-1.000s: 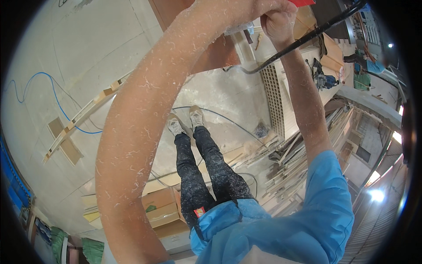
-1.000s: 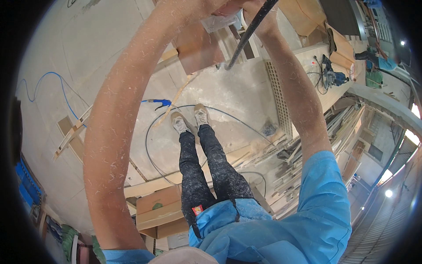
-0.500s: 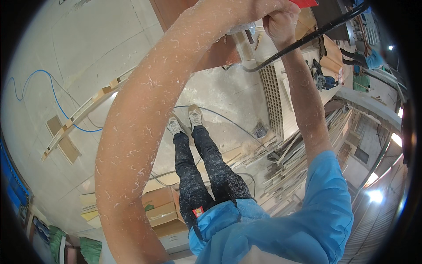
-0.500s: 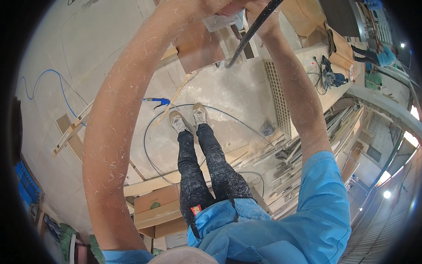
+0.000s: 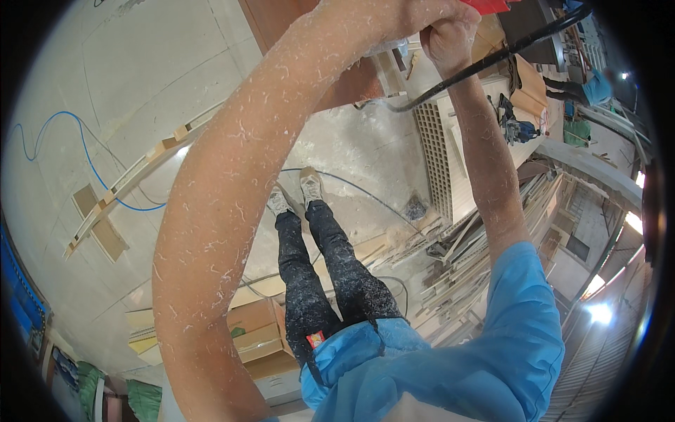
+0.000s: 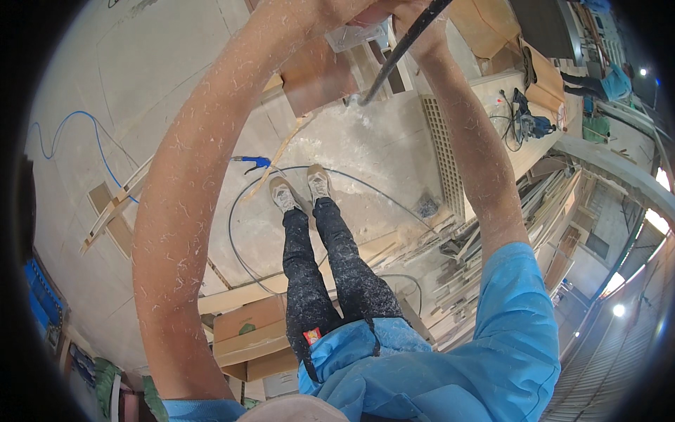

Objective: The person uses a red electric router to cut a mortise in a wooden door frame, then blows away sawdust with a blue air blower. They place a metal door lock mechanism into the mortise and adjust its position by hand.

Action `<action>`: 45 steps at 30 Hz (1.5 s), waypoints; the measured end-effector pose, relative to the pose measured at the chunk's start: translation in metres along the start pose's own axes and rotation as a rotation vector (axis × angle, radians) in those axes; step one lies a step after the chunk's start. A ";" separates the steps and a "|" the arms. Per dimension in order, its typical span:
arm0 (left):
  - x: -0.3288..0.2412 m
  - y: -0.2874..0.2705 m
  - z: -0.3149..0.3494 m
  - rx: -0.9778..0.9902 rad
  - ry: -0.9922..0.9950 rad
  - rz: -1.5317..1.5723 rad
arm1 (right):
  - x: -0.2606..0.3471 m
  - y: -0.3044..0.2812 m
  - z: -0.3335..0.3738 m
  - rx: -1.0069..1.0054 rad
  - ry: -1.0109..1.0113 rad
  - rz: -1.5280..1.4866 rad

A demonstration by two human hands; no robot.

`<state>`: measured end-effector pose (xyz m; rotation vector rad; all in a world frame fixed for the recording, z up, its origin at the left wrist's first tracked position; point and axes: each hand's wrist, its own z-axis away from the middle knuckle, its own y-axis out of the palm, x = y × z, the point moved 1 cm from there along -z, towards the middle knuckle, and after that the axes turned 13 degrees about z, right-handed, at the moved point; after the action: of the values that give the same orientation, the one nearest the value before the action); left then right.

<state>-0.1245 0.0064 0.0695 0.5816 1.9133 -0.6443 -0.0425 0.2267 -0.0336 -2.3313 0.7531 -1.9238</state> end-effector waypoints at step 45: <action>-0.018 0.001 0.010 -0.010 -0.135 -0.035 | 0.035 0.020 0.007 0.005 -0.046 0.012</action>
<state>-0.1103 -0.0021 0.0820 0.4870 1.8025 -0.6789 -0.0388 0.1938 -0.0092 -2.3534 0.7553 -1.8586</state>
